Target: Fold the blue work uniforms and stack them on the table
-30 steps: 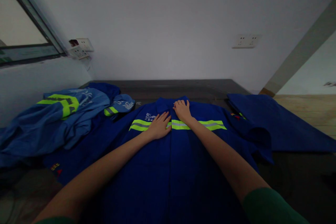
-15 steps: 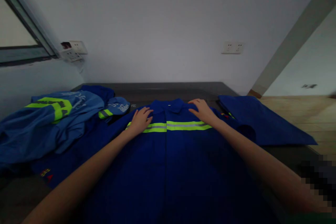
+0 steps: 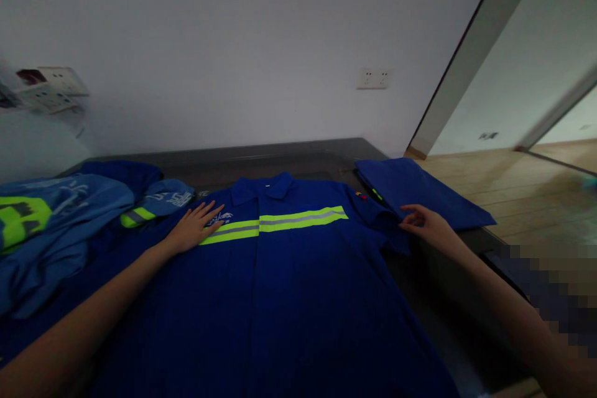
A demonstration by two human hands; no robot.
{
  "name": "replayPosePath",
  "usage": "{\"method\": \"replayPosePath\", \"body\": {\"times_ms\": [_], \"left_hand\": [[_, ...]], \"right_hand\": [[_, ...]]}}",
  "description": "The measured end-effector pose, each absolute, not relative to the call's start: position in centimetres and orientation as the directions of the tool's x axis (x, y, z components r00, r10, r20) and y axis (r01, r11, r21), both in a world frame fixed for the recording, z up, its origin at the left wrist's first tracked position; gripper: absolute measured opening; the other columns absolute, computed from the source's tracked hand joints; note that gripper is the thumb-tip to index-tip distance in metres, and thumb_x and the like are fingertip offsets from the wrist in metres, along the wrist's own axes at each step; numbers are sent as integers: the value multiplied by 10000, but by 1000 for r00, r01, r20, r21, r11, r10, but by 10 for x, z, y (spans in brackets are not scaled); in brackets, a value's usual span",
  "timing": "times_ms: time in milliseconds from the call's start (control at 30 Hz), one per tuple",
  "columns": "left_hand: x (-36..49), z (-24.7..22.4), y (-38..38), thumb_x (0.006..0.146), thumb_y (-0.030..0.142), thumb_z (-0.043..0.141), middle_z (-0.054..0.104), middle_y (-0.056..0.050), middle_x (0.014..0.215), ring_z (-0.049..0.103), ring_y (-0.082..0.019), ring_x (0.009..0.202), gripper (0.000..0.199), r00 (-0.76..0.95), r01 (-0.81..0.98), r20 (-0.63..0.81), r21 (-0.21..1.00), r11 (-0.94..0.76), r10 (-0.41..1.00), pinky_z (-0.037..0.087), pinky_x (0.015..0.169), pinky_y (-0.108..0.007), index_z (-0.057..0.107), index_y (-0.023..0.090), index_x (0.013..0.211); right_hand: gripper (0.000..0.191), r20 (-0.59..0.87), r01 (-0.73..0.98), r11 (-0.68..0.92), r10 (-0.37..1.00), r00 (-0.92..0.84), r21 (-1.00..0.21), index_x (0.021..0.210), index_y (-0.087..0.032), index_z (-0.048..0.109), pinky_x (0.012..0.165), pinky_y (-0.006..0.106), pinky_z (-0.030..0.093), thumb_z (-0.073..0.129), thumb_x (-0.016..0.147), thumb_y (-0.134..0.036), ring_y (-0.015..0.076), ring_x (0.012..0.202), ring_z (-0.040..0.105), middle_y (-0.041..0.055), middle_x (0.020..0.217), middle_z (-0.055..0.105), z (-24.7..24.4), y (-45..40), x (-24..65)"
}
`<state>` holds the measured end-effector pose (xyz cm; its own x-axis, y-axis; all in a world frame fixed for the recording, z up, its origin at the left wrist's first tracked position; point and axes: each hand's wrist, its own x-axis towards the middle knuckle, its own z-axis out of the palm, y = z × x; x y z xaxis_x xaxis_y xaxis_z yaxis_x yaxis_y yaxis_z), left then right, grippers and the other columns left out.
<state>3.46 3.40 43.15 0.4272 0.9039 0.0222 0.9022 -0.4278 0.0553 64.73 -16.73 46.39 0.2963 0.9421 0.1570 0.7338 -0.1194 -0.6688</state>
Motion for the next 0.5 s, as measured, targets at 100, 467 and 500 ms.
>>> {"method": "replayPosePath", "body": {"times_ms": [100, 467, 500], "left_hand": [[30, 445, 44, 917, 411, 443, 346, -70, 1532, 285, -266, 1419, 533, 482, 873, 3, 88, -481, 876, 236, 1135, -465, 413, 242, 1421], [214, 471, 22, 955, 458, 373, 344, -87, 1527, 296, -273, 1410, 505, 671, 716, 193, 83, -693, 716, 237, 1143, -497, 423, 250, 1412], [226, 465, 21, 958, 489, 356, 297, -86, 1553, 252, -287, 1430, 538, 662, 731, 145, 88, -676, 735, 223, 1142, -520, 378, 266, 1447]], "right_hand": [[379, 196, 848, -161, 935, 295, -504, 1044, -204, 642, 621, 319, 472, 663, 695, -350, 196, 628, 617, 8, 685, 639, 458, -158, 638], [146, 357, 721, -68, 834, 421, -690, 841, -226, 551, 527, 282, 410, 546, 779, -359, 174, 567, 537, 12, 644, 584, 486, -152, 627], [173, 329, 660, -78, 819, 470, -747, 861, -229, 543, 465, 266, 368, 549, 781, -383, 157, 488, 488, -11, 575, 541, 492, -153, 629]]}}
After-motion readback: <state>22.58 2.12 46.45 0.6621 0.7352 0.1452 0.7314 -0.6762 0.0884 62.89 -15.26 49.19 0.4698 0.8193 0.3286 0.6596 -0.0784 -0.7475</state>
